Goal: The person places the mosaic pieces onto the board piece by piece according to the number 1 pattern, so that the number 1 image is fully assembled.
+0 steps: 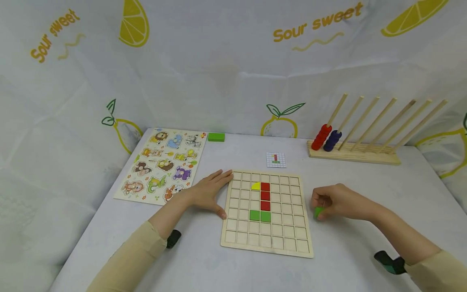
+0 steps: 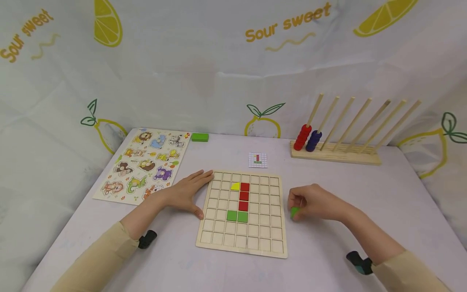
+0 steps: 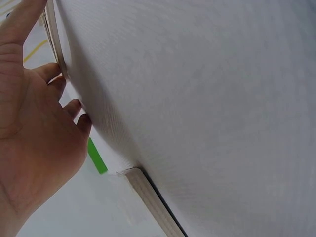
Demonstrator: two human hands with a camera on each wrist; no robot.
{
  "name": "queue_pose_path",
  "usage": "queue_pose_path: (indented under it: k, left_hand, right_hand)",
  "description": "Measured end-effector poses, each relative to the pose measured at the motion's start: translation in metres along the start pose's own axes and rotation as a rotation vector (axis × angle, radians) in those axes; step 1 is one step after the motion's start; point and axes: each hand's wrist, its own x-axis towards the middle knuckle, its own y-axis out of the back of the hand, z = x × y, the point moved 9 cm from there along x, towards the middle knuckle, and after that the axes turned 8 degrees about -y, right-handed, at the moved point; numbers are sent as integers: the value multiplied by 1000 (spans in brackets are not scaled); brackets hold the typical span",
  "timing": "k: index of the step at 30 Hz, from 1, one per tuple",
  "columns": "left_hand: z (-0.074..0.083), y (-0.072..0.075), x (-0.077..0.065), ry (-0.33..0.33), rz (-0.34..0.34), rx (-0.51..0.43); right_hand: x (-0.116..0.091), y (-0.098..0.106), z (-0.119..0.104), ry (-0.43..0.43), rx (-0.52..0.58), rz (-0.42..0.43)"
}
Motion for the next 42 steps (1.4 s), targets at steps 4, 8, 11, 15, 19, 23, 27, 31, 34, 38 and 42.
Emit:
queue_pose_path:
  k: [4, 8, 11, 15, 19, 23, 27, 31, 34, 38, 42]
  left_hand:
    - [0, 0, 0, 0, -2, 3]
    - [-1, 0, 1, 1, -4, 5]
    - [0, 0, 1, 0, -3, 3]
    - [2, 1, 0, -5, -4, 1]
    - [3, 1, 0, -13, -1, 0]
    - [2, 1, 0, -8, -7, 5]
    - [3, 2, -1, -15, 0, -1]
    - [4, 2, -1, -16, 4, -7]
    - [3, 2, -1, -7, -1, -5]
    - [1, 2, -1, -4, -1, -4]
    - [0, 1, 0, -3, 0, -4]
  right_hand:
    - [7, -3, -10, 11, 5, 2]
    - [13, -3, -20, 32, -4, 7]
    - [18, -4, -27, 43, 0, 2]
    - [24, -8, -36, 53, 18, -5]
    - [30, -12, -45, 68, 19, -14]
    - [37, -17, -50, 65, 19, -28]
    - [42, -21, -55, 66, 20, -40]
    - [45, -23, -60, 74, 32, -45]
    - [47, -24, -64, 86, 41, -45]
    - [49, -28, -67, 91, 52, -54]
    - [51, -33, -70, 101, 59, -64]
